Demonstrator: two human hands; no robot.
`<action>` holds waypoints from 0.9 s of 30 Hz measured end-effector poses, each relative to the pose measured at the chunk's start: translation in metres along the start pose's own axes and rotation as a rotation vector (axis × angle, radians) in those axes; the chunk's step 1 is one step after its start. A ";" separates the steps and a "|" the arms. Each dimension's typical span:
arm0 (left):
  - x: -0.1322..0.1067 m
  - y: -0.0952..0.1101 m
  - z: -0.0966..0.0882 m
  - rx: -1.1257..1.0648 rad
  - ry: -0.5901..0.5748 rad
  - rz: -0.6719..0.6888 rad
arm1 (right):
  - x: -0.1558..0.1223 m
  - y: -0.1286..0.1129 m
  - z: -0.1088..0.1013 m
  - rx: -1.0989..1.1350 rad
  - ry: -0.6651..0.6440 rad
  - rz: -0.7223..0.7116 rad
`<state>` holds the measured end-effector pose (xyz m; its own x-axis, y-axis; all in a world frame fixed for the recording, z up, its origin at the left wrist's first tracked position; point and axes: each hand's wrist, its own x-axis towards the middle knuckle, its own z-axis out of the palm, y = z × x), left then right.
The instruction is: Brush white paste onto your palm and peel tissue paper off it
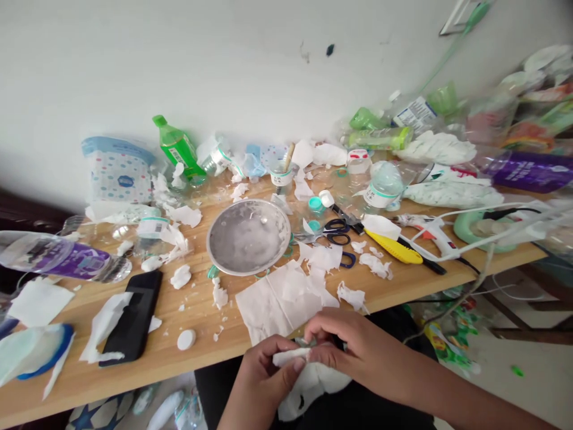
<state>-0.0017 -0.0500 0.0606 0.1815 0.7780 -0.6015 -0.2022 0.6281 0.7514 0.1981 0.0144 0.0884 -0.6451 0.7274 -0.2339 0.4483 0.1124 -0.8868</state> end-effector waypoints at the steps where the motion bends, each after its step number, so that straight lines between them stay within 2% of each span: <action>1: 0.001 -0.001 -0.002 -0.015 -0.001 -0.001 | 0.001 0.001 0.000 -0.009 0.001 0.002; 6: 0.005 -0.007 -0.008 -0.038 -0.004 -0.003 | 0.004 0.003 0.000 -0.002 -0.014 0.029; 13: 0.010 -0.006 -0.007 0.110 0.046 0.052 | 0.007 0.004 -0.002 0.003 -0.072 0.100; 17: 0.011 -0.003 -0.006 0.256 0.078 0.144 | 0.008 0.003 0.001 0.000 -0.065 0.140; 20: 0.010 -0.002 -0.006 0.332 0.069 0.157 | 0.008 0.000 0.001 0.024 -0.046 0.132; 23: 0.009 -0.001 -0.006 0.346 0.054 0.170 | 0.008 -0.003 -0.002 0.020 -0.039 0.121; 27: 0.010 -0.004 -0.006 0.269 0.106 0.253 | 0.008 -0.002 -0.002 -0.007 -0.031 0.097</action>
<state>-0.0053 -0.0447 0.0498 0.0548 0.9138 -0.4024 0.0347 0.4011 0.9154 0.1936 0.0215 0.0888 -0.6174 0.7135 -0.3312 0.5137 0.0468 -0.8567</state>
